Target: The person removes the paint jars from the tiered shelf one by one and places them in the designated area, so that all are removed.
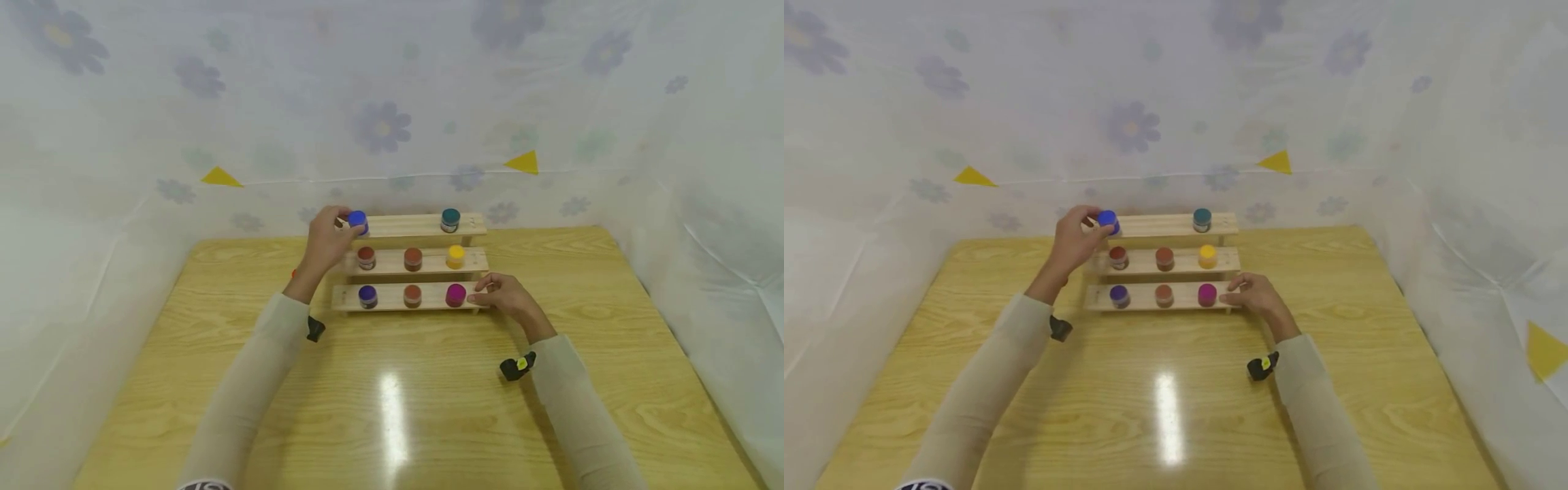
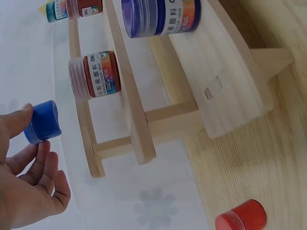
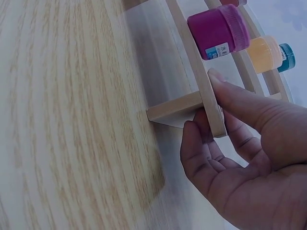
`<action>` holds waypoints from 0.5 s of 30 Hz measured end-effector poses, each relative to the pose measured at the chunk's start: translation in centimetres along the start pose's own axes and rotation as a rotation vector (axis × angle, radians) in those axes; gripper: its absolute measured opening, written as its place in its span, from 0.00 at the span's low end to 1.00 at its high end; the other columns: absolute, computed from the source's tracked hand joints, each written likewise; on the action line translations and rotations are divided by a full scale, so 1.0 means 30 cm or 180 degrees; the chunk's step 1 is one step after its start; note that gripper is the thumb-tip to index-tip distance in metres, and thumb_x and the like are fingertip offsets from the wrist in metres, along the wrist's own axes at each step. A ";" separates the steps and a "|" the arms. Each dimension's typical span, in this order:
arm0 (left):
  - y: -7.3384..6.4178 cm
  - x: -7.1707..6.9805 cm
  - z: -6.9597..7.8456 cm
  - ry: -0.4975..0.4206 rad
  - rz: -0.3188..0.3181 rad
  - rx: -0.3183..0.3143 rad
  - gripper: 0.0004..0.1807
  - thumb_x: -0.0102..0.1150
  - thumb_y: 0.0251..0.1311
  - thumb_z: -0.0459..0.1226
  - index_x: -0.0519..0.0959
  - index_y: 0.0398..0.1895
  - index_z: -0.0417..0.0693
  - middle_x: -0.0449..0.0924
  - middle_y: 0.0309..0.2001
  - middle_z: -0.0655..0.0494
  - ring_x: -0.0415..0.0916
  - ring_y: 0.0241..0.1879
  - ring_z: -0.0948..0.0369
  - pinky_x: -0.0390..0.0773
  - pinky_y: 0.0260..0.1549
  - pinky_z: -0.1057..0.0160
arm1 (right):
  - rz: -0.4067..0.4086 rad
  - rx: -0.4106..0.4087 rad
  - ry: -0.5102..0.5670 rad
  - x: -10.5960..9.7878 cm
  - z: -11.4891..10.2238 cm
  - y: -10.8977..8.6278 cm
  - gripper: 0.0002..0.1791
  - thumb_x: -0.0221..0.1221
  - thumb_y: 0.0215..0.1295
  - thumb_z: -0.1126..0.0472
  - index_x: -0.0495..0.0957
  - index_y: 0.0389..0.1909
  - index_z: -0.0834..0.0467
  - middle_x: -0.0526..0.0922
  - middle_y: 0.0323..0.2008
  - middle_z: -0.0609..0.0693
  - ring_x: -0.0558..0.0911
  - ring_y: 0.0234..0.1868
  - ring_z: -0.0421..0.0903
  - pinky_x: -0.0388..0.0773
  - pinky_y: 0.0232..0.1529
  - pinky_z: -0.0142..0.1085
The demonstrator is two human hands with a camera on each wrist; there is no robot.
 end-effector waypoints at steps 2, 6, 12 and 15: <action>-0.007 -0.011 -0.008 -0.0007 -0.0006 -0.0050 0.21 0.63 0.59 0.41 0.75 0.51 0.37 0.75 0.49 0.43 0.71 0.47 0.49 0.73 0.47 0.53 | -0.0014 -0.0003 0.0005 0.000 0.001 0.000 0.17 0.62 0.61 0.64 0.71 0.45 0.71 0.64 0.22 0.48 0.62 0.25 0.42 0.65 0.28 0.35; -0.017 -0.032 -0.022 0.0031 0.0027 -0.0008 0.21 0.63 0.59 0.40 0.74 0.51 0.36 0.75 0.48 0.41 0.71 0.47 0.47 0.72 0.48 0.51 | -0.0010 -0.0030 -0.0034 -0.002 -0.003 -0.001 0.17 0.62 0.61 0.64 0.71 0.45 0.71 0.63 0.20 0.47 0.62 0.23 0.41 0.64 0.27 0.34; -0.033 -0.056 -0.036 0.0137 0.0096 0.0136 0.22 0.62 0.60 0.40 0.74 0.52 0.35 0.75 0.49 0.40 0.72 0.47 0.47 0.73 0.48 0.51 | -0.0003 -0.0033 -0.0073 0.000 -0.011 -0.008 0.16 0.62 0.61 0.64 0.72 0.44 0.71 0.63 0.20 0.47 0.62 0.23 0.42 0.64 0.27 0.33; -0.039 -0.067 -0.046 0.0152 0.0142 0.0159 0.22 0.62 0.60 0.40 0.74 0.51 0.35 0.75 0.49 0.40 0.71 0.46 0.48 0.73 0.47 0.52 | -0.0003 -0.0017 -0.0077 0.002 -0.012 -0.010 0.16 0.61 0.61 0.64 0.72 0.44 0.71 0.64 0.20 0.47 0.63 0.23 0.42 0.65 0.28 0.34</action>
Point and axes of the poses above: each hand's wrist, its own y-axis towards the middle knuckle, its own x-axis out of the palm, z = x × y, the point moved 5 cm from there along y, towards the middle knuckle
